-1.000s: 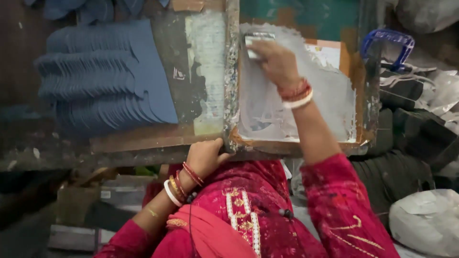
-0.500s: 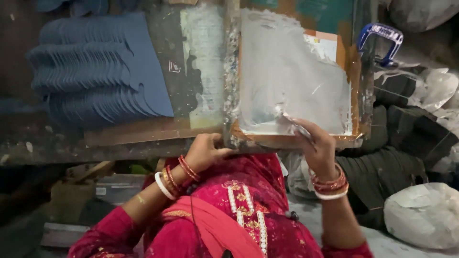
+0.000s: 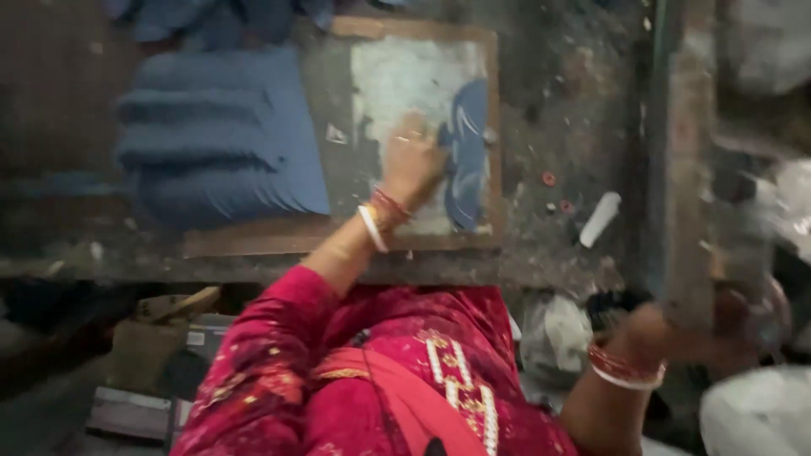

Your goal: The person performs screen printing on blue shoe insoles. They place an insole on a wooden frame, apply white ink with a squeegee, and then remove the printed insole to place it on a pile. This process is repeated continuously.

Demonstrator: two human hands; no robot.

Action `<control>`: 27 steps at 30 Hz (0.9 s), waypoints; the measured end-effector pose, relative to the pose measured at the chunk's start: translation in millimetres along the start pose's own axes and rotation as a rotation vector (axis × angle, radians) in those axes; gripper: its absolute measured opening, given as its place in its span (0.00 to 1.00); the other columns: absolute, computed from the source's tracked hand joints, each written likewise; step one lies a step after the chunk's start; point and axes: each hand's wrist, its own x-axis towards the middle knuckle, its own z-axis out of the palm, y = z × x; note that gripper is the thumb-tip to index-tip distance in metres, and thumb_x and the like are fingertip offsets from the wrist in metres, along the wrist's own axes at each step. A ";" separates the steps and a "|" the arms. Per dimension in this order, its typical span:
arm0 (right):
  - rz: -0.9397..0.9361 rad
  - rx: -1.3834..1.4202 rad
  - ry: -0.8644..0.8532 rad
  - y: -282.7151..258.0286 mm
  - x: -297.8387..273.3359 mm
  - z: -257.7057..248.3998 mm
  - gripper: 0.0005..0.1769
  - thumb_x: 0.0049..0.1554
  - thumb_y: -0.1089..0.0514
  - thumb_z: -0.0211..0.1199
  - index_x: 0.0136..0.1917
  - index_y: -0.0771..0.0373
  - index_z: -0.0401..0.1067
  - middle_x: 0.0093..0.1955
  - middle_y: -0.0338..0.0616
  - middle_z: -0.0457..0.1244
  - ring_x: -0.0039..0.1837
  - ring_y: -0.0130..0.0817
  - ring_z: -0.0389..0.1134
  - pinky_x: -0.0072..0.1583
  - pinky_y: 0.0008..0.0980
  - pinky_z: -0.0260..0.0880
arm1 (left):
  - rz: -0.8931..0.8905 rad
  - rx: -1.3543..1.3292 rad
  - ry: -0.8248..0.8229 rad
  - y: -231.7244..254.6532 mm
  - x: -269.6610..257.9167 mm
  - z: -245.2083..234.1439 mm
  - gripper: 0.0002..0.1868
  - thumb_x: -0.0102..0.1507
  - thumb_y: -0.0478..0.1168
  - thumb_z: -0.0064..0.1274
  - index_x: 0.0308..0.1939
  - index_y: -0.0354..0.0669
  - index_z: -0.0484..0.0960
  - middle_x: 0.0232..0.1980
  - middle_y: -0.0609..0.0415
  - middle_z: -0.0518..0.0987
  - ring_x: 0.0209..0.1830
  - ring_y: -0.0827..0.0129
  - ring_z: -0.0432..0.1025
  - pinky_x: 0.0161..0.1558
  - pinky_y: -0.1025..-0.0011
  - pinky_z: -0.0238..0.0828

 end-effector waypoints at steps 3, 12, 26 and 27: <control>0.126 0.138 0.000 59.6 -47.2 -29.0 0.22 0.74 0.48 0.50 0.64 0.72 0.61 0.62 0.60 0.63 0.57 0.48 0.67 0.56 0.48 0.72 | -0.318 -0.648 -0.330 -1.4 14.3 24.8 0.27 0.62 0.37 0.49 0.67 0.42 0.76 0.44 0.35 0.81 0.44 0.38 0.74 0.45 0.47 0.69; 0.135 0.179 -0.070 108.1 -89.3 -44.7 0.29 0.74 0.45 0.42 0.71 0.74 0.57 0.69 0.60 0.60 0.62 0.47 0.64 0.61 0.45 0.70 | -0.394 -0.587 0.355 -164.7 61.4 -104.7 0.14 0.74 0.45 0.52 0.56 0.38 0.81 0.54 0.40 0.84 0.54 0.48 0.78 0.56 0.59 0.73; -0.099 -0.026 -0.130 74.4 -61.5 -39.9 0.30 0.77 0.44 0.31 0.77 0.73 0.46 0.76 0.62 0.50 0.71 0.56 0.59 0.71 0.50 0.64 | 0.211 -0.392 -0.403 18.6 -93.6 -48.0 0.28 0.56 0.35 0.51 0.61 0.33 0.78 0.70 0.41 0.72 0.73 0.51 0.63 0.71 0.53 0.53; -0.116 -0.062 -0.137 65.7 -51.7 -42.3 0.31 0.77 0.44 0.30 0.78 0.73 0.45 0.77 0.62 0.49 0.72 0.56 0.59 0.72 0.50 0.64 | 0.228 -0.409 -0.410 14.8 -74.4 -19.5 0.28 0.56 0.35 0.51 0.61 0.33 0.78 0.70 0.41 0.72 0.73 0.51 0.63 0.71 0.53 0.53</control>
